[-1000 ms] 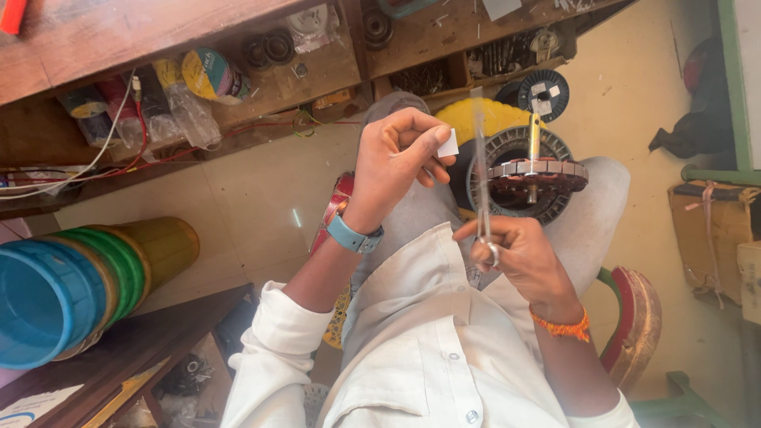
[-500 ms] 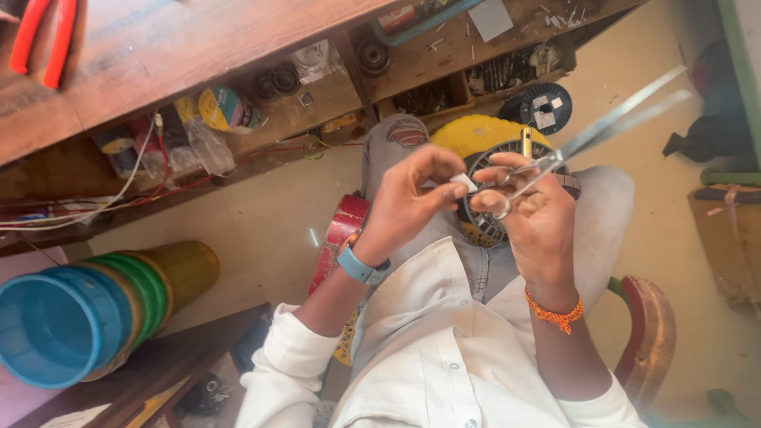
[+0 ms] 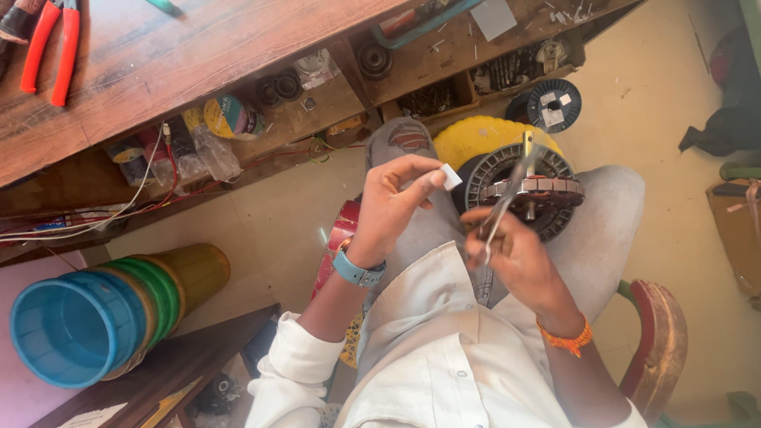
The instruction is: The person sits in a chair with a motor armature on their lap and fits small white insulation wedges into the armature slots by hand. They use a green-handled screwdriver to press the wedges into place, pick up small pieces from the workbench, and cut paper pieces with scissors before fitting them into the slots.
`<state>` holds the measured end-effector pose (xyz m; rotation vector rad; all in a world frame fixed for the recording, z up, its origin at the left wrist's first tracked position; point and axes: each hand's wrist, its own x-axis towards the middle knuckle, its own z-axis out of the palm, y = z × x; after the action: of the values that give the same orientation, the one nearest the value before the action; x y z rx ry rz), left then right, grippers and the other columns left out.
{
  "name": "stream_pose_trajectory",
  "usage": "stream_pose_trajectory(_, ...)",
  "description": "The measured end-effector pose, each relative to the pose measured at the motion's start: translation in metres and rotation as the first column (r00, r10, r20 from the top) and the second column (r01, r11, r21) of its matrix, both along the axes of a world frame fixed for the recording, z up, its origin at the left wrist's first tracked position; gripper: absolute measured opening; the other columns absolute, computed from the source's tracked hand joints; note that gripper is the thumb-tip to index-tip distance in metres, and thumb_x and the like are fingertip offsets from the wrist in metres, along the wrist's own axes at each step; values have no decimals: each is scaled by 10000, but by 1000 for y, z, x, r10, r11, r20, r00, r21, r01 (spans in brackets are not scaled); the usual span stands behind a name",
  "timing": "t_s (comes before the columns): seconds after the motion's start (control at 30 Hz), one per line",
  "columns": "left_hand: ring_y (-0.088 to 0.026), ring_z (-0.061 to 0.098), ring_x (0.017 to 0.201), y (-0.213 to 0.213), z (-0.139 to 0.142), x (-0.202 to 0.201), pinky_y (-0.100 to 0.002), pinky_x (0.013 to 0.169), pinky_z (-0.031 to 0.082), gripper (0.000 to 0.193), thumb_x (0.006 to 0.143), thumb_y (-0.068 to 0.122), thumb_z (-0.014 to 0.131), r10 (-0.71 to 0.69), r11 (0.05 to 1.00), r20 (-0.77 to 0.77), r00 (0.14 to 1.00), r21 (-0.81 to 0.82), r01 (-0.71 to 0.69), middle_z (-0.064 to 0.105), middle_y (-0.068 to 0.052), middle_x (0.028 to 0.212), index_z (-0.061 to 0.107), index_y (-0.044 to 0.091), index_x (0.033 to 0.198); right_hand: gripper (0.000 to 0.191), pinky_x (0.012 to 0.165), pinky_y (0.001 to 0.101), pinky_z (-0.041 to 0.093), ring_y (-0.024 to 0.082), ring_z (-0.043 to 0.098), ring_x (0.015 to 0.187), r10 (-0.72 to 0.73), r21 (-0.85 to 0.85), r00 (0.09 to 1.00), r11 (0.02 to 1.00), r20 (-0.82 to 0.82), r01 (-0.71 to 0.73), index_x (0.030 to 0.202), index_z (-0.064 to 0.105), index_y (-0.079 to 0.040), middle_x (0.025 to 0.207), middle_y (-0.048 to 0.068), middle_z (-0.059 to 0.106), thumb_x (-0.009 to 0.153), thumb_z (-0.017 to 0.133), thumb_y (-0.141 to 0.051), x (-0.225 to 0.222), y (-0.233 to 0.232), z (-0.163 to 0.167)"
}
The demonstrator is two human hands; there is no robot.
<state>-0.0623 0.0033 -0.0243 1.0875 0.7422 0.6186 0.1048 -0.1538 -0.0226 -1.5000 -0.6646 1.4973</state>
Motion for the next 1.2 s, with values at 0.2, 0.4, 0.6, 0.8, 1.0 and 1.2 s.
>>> stream_pose_trajectory(0.2, -24, 594, 764, 6, 2, -6, -195, 583, 442, 179, 998, 224, 669, -44, 999, -75, 996, 9, 44, 727, 16, 876, 704, 51, 969, 677, 725, 280, 491, 100, 576, 811, 379, -138, 915, 907, -137, -397, 1333, 632, -34, 873, 9, 616, 718, 834, -234, 10, -21, -7)
stream_pose_trajectory(0.4, -36, 633, 716, 4, 15, -6, -225, 548, 511, 179, 978, 192, 650, -109, 985, -178, 978, 115, 131, 731, -9, 798, 675, 22, 925, 712, 711, 275, 478, 99, 564, 777, 409, -129, 905, 897, -114, -422, 1282, 682, -17, 814, -5, 614, 677, 867, -345, 14, -23, 5)
stream_pose_trajectory(0.6, -47, 644, 706, 1, 26, -7, -243, 557, 529, 161, 960, 149, 658, -71, 977, -200, 977, 182, 108, 726, -20, 783, 681, -3, 911, 746, 664, 267, 444, 90, 530, 738, 354, -119, 924, 921, -142, -371, 1283, 691, 9, 791, -12, 595, 675, 875, -381, 11, -16, 14)
stream_pose_trajectory(0.8, -66, 674, 738, -2, 24, -5, -258, 643, 551, 139, 948, 120, 673, -74, 957, -207, 975, 261, 128, 723, -38, 774, 703, -8, 902, 707, 669, 265, 479, 90, 567, 741, 224, -176, 970, 956, -91, -237, 1255, 721, 14, 782, -22, 587, 667, 880, -345, 15, -18, 21)
stream_pose_trajectory(1.0, -83, 709, 742, -1, 18, -6, -259, 678, 556, 140, 961, 119, 672, -58, 959, -170, 984, 263, 102, 731, -40, 787, 695, -8, 907, 767, 684, 264, 485, 84, 588, 753, 329, -155, 943, 930, -56, -334, 1291, 702, -10, 805, -20, 639, 614, 885, -321, 26, -17, 16)
stream_pose_trajectory(1.2, -83, 717, 726, -3, 18, -4, -255, 648, 547, 149, 965, 132, 672, -42, 962, -200, 979, 255, 93, 732, -41, 765, 683, -1, 898, 735, 708, 258, 488, 91, 578, 758, 432, -126, 898, 889, -87, -440, 1289, 699, -6, 778, -11, 608, 624, 869, -269, 13, -23, 1)
